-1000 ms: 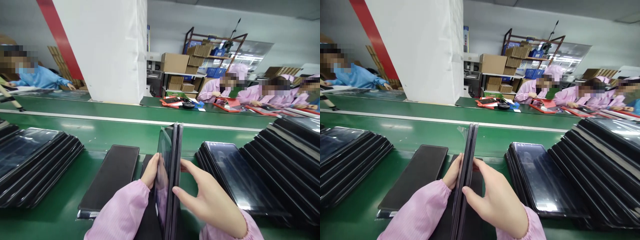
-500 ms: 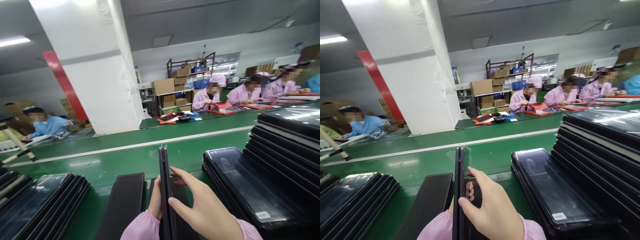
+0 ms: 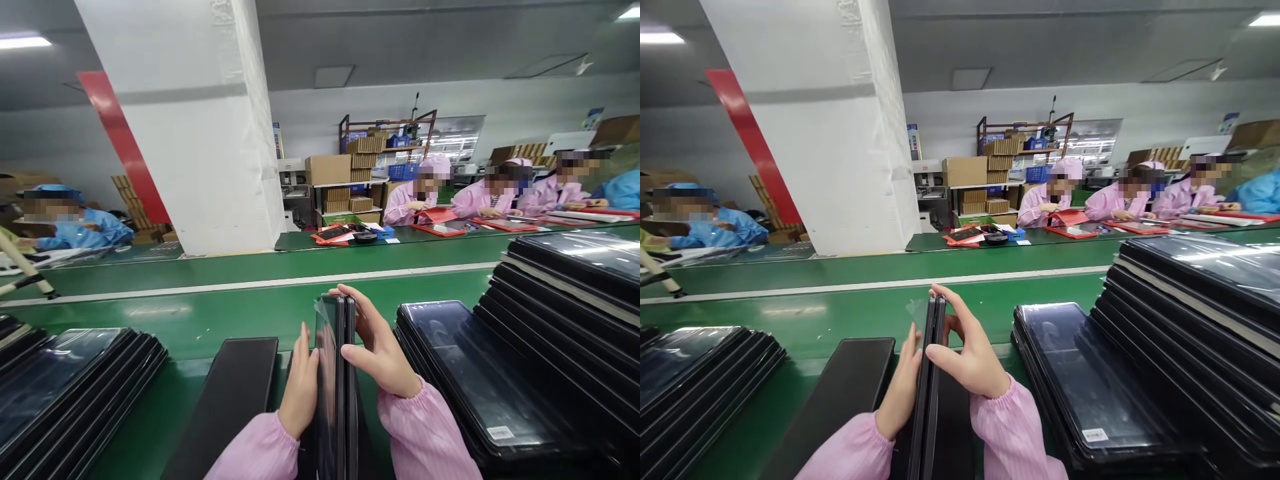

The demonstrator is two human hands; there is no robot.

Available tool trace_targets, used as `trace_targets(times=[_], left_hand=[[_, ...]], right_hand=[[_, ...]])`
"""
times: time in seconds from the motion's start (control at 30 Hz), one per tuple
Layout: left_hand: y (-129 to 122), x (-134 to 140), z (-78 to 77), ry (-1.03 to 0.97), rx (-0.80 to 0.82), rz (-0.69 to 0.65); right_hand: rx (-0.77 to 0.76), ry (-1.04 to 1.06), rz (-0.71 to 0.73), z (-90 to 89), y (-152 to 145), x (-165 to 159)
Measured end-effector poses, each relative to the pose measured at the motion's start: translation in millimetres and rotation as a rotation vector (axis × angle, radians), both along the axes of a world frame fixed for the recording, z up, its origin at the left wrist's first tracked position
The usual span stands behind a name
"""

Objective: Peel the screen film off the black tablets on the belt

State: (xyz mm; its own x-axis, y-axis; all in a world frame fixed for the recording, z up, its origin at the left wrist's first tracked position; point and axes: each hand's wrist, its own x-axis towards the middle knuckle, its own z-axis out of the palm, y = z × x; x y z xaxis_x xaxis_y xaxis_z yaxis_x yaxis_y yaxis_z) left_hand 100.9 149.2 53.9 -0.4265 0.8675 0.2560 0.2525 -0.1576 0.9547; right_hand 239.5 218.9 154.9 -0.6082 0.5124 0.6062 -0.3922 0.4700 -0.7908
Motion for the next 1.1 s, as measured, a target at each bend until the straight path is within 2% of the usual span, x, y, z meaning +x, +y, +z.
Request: trace_targets(times=[0.07,0.13,0.2,0.3,0.43,0.6,0.87,1.1], left_hand=[[-0.2,-6.3,24.2,0.123,0.132,-0.024],[4.1,-11.4,50.6,0.219,0.359,-0.141],[11.5,-14.1,73.6,0.225,0.519,-0.254],[23.3,-14.8,91.9,0.140,0.568,-0.306],[31.2,-14.6,90.5,0.021,0.511,-0.377],[28.4,-16.2,89.4,-0.016,0.479,-0.429],[31.1,-38.0,107.8,0.161,0.429,-0.559],[35.3,-41.5,107.1,0.130,0.385,-0.551]], right_hand=[[-0.002,-0.004,0.009,0.4,-1.2,-3.1],[-0.001,0.002,0.013,0.8,-2.7,-7.1],[0.001,0.012,0.011,0.6,-3.0,-10.9],[-0.013,0.008,0.004,-0.9,-1.3,-14.3],[-0.054,-0.006,-0.025,-2.9,0.3,-15.4],[-0.073,0.009,-0.061,-1.3,-6.1,-15.9],[-0.057,0.012,-0.127,-4.7,-4.6,-19.3],[-0.096,0.027,-0.126,-9.6,0.5,-24.6]])
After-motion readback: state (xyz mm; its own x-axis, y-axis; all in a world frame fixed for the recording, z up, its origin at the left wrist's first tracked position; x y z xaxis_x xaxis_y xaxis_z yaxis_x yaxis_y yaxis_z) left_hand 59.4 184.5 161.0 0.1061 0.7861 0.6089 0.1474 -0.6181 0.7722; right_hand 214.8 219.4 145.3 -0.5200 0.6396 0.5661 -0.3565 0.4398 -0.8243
